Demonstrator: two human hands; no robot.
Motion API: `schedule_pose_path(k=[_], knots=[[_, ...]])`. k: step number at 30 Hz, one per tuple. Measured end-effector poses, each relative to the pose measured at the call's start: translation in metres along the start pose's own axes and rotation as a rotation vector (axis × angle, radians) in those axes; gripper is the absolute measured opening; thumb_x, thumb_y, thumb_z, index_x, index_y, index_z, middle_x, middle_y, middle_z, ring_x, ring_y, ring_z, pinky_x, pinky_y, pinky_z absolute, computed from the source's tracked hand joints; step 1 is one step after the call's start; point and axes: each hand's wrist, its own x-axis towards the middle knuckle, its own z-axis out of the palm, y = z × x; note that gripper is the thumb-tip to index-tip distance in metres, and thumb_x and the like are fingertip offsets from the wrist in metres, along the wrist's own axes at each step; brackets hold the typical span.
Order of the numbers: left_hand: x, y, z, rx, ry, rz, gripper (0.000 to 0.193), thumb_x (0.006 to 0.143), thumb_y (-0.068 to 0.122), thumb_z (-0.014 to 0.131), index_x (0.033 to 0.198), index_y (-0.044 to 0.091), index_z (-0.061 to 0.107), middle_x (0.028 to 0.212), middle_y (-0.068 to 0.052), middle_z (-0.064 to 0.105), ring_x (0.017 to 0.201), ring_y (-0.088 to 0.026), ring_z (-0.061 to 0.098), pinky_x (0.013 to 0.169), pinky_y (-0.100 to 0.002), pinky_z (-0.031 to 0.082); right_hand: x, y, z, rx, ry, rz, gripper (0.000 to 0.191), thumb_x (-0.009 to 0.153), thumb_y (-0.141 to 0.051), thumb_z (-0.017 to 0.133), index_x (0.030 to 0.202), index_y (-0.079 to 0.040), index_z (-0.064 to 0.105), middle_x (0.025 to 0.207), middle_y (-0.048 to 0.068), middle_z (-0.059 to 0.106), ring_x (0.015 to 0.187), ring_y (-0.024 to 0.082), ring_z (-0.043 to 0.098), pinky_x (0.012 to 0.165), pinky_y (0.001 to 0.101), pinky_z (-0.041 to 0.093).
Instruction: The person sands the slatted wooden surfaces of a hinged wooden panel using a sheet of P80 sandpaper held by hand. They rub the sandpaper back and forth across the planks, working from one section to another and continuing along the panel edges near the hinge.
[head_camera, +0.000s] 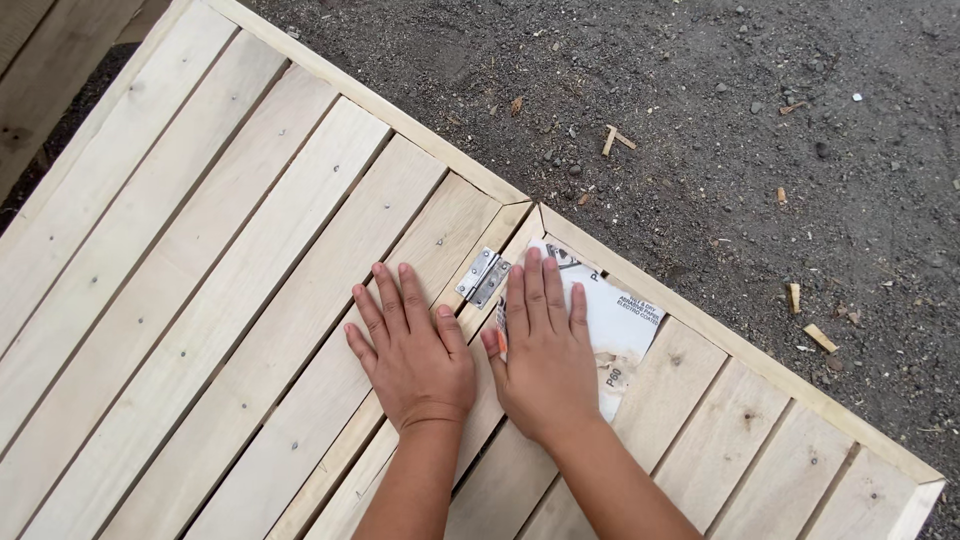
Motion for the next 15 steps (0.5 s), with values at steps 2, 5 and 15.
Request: schedule_pose_path(k=[2,5,15], knots=[[0.001,0.001,-0.001,0.028,0.007,0.004,0.067,0.101,0.043,0.029,0.161,0.015,0.023,0.170,-0.007,0.012,0.156,-0.030,0.004,0.122,-0.053,0.001,-0.007,-0.003,-0.005,0.021,-0.032,-0.092,0.073,0.102,-0.046,0.038,0.155,0.002,0.029,0.166,0.020,0.020,0.155,0.032,0.015,0.122,0.0514,0.010],[0.001,0.002,0.000,0.003,0.010,0.017,0.065,0.103,0.040,0.028,0.162,0.013,0.022,0.171,-0.009,0.012,0.156,-0.032,0.003,0.122,-0.053,0.001,0.022,0.011,-0.012,0.006,-0.031,-0.090,0.072,0.103,-0.047,0.037,0.157,0.002,0.028,0.167,0.020,0.021,0.156,0.032,0.015,0.124,0.0493,0.011],[0.002,0.002,0.001,0.022,0.019,0.014,0.067,0.101,0.042,0.027,0.162,0.014,0.022,0.170,-0.007,0.012,0.156,-0.030,0.002,0.121,-0.054,0.001,0.025,-0.005,-0.028,-0.038,-0.053,-0.105,0.071,0.104,-0.051,0.030,0.157,-0.003,0.029,0.167,0.017,0.022,0.154,0.029,0.017,0.122,0.0510,0.010]])
